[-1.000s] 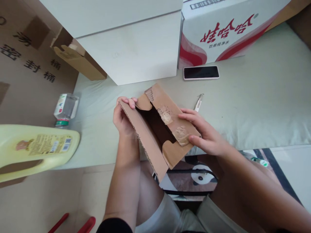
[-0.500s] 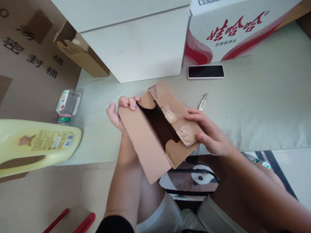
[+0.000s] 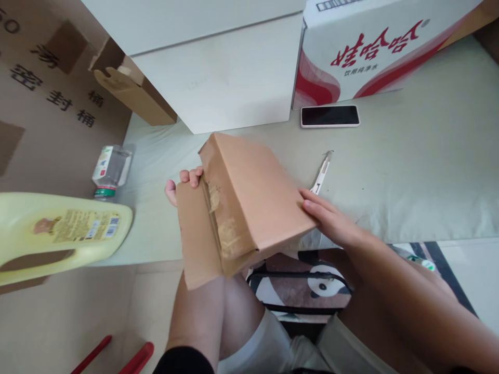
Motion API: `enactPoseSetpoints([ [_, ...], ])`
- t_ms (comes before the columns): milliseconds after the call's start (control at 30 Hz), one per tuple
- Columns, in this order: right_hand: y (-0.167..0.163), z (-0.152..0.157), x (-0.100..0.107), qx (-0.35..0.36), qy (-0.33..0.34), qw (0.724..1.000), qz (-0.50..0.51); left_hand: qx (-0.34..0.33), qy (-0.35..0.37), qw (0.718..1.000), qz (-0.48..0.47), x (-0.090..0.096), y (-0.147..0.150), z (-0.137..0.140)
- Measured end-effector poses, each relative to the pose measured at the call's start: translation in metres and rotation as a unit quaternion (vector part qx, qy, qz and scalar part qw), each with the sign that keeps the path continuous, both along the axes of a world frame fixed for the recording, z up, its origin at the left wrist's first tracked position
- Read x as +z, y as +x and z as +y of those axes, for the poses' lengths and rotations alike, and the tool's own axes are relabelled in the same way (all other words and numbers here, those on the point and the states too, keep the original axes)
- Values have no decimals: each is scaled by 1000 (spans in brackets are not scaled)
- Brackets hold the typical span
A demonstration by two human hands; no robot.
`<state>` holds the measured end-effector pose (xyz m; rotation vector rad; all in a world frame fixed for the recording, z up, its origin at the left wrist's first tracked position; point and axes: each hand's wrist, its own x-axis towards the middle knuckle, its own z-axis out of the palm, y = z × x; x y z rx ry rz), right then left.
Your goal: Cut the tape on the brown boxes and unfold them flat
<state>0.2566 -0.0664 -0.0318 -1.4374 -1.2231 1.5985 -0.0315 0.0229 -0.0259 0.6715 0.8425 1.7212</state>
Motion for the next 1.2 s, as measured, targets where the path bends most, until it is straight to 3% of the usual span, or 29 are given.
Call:
enactPoseSetpoints([
  [100, -4, 1, -2, -35, 27, 995, 91, 22, -28, 998, -46, 9, 11, 4],
  [267, -6, 8, 1, -164, 82, 977, 112, 112, -64, 990, 60, 12, 34, 15],
  [400, -5, 12, 2, -230, 91, 960, 129, 47, -110, 985, 122, 0, 38, 19],
  [467, -3, 13, 1, -267, 89, 948, 150, 54, -133, 979, 144, -5, 34, 19],
  [600, 4, 17, -1, -334, 72, 925, 165, 12, -184, 969, 162, -4, 30, 15],
  [733, 9, 18, 0, -283, 69, 936, 196, -47, -259, 949, 173, 2, 36, 9],
  [900, 6, 10, -1, -210, 158, 951, 164, -124, -328, 915, 197, 4, 37, 9],
  [1033, 5, 4, -5, -161, 208, 958, 111, -164, -337, 906, 197, 7, 36, 8],
  [1200, 8, 4, -9, -154, 217, 964, 13, -206, -292, 920, 162, 14, 39, 4],
])
